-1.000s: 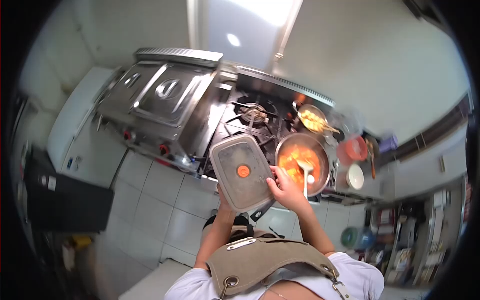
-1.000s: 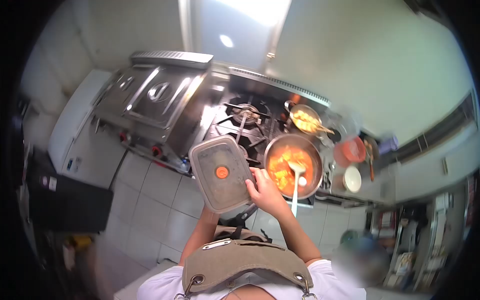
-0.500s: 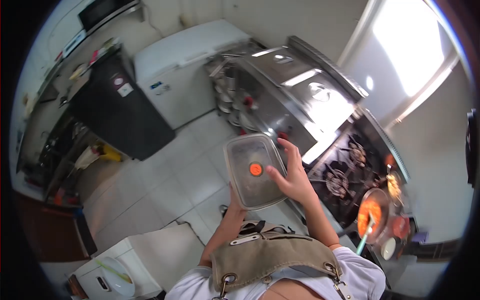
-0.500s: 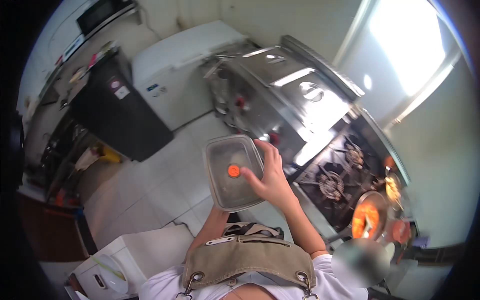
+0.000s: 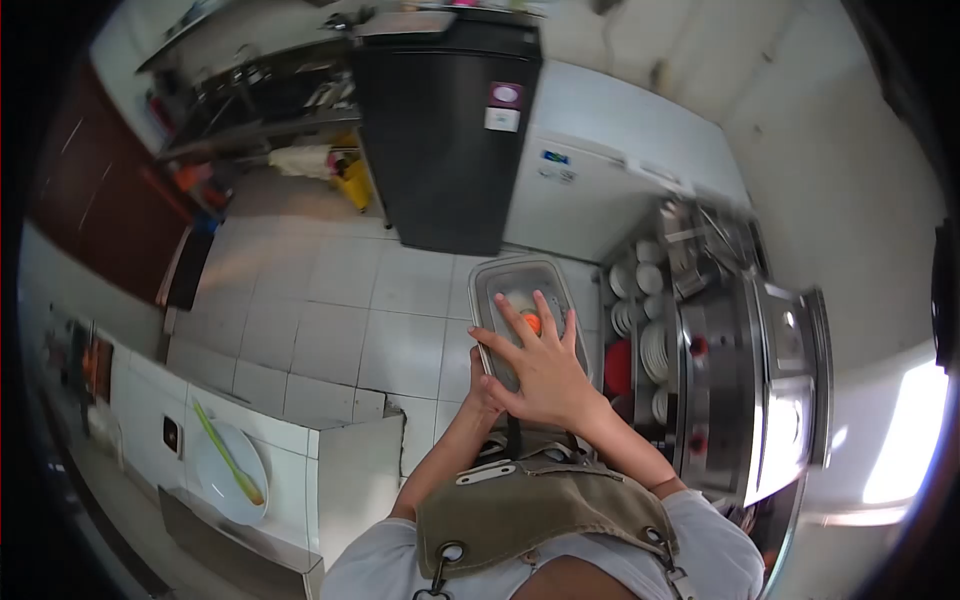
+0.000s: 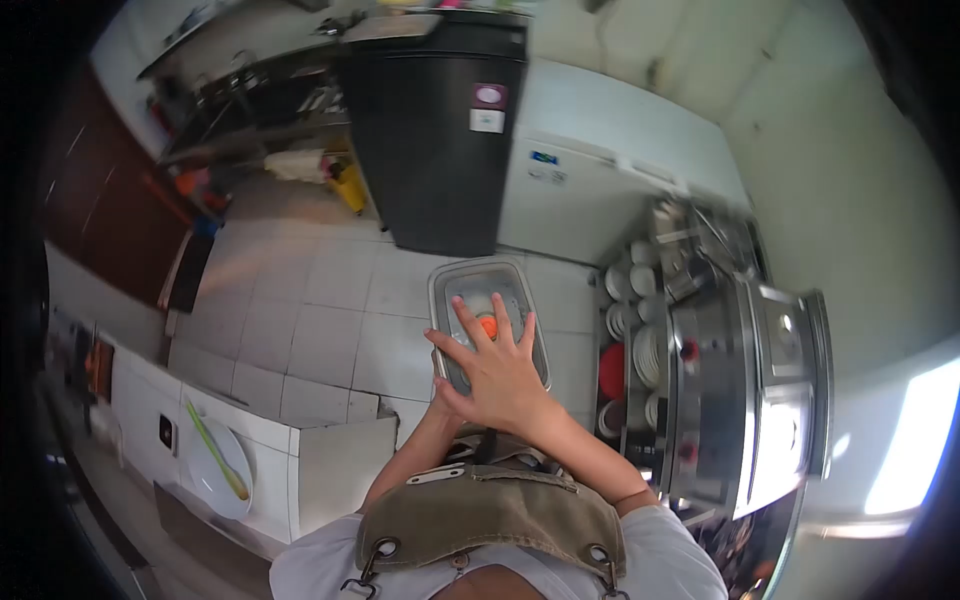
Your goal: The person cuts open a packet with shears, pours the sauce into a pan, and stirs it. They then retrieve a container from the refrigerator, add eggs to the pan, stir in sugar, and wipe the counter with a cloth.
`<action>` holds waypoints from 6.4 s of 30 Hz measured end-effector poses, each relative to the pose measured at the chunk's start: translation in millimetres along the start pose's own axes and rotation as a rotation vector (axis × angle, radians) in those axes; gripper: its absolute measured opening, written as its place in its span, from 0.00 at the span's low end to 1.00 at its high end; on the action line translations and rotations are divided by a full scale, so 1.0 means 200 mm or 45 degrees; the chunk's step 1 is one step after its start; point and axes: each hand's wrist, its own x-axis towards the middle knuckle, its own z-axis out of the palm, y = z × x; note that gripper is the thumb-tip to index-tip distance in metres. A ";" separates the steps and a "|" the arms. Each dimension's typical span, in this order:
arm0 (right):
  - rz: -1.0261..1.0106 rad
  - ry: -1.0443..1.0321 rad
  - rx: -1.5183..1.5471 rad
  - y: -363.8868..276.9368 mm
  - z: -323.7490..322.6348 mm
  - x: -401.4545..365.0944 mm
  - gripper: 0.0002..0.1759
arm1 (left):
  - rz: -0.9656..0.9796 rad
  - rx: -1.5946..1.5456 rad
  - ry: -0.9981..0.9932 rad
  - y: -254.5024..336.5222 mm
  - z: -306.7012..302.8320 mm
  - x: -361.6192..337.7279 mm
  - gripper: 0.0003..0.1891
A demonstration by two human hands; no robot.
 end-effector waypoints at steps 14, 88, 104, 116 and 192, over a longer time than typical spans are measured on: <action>0.172 -0.594 1.363 0.58 -0.01 2.03 0.30 | 0.320 0.238 0.180 1.09 -0.24 0.90 0.51; 2.296 1.529 -0.034 -0.15 0.40 1.19 0.21 | -1.030 0.978 0.475 1.65 -2.67 3.65 0.29; 2.479 1.352 -0.344 -0.16 0.36 1.63 0.17 | -0.924 1.606 0.818 2.04 -2.50 2.67 0.28; 2.383 1.486 -0.591 -0.08 0.40 1.47 0.20 | 1.344 2.149 -0.226 2.85 -0.04 2.57 0.34; 1.083 2.376 1.823 1.71 3.57 3.15 0.26 | -0.721 1.222 -0.190 1.86 -2.47 3.49 0.07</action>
